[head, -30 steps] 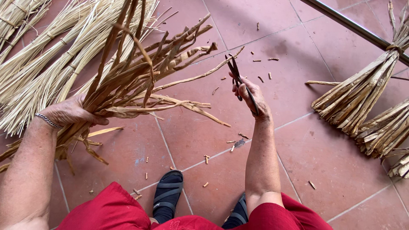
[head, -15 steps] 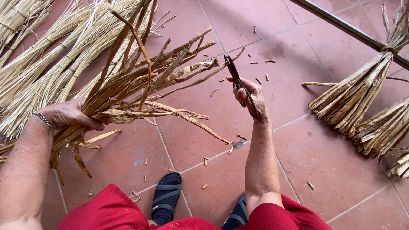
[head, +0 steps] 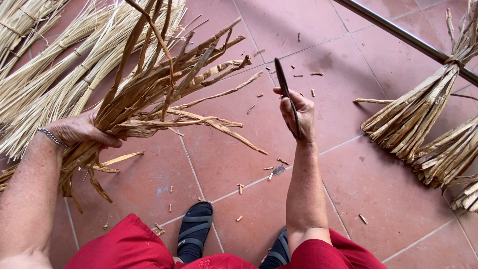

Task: The person gathers dried plant stalks on a tiled floor, trims their ends with scissors, and ties them into bundles using strips of the same material. The person places the finished bundles on a metal rack.

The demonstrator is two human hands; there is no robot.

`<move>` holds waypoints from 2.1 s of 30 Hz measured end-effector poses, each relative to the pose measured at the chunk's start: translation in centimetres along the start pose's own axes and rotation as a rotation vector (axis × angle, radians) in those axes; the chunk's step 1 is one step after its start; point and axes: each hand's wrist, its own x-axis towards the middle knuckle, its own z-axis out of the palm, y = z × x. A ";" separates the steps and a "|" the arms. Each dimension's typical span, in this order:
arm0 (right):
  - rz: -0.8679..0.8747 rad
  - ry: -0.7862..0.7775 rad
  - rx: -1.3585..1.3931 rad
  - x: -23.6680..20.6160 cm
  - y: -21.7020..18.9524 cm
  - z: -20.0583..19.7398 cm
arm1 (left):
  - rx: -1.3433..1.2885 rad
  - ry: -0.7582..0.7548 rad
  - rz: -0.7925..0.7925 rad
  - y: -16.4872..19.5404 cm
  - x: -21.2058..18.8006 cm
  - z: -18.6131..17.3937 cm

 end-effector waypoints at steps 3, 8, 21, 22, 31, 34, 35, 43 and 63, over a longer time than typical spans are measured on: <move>-0.022 -0.071 0.002 -0.1 -0.9 -0.3 | -0.005 0.021 0.000 0.7 -0.4 0.1; 0.122 -0.173 -0.244 0.0 -1.4 1.2 | -0.002 0.049 -0.047 0.2 0.2 0.2; 0.039 -0.134 -0.315 -0.3 -1.6 4.0 | 0.073 0.021 -0.056 -1.6 1.6 0.4; -0.012 -0.116 -0.342 -0.3 -1.5 4.1 | 0.088 0.016 -0.052 -1.5 1.6 0.4; -0.166 -0.057 -0.487 0.1 -0.9 4.4 | 0.174 -0.072 -0.085 -1.8 2.0 0.5; -0.023 -0.083 -0.499 -0.1 -1.2 4.4 | 0.197 -0.062 -0.084 -1.9 2.2 0.5; 0.044 -0.100 -0.497 -0.1 -1.3 4.5 | 0.179 -0.059 -0.096 -2.0 2.2 0.4; -0.153 -0.081 -0.554 -0.5 -0.8 5.5 | 0.084 -0.032 -0.119 -2.2 2.1 0.3; -0.016 -0.092 -0.434 -0.6 -1.3 5.3 | 0.169 -0.066 -0.092 -1.5 1.7 0.9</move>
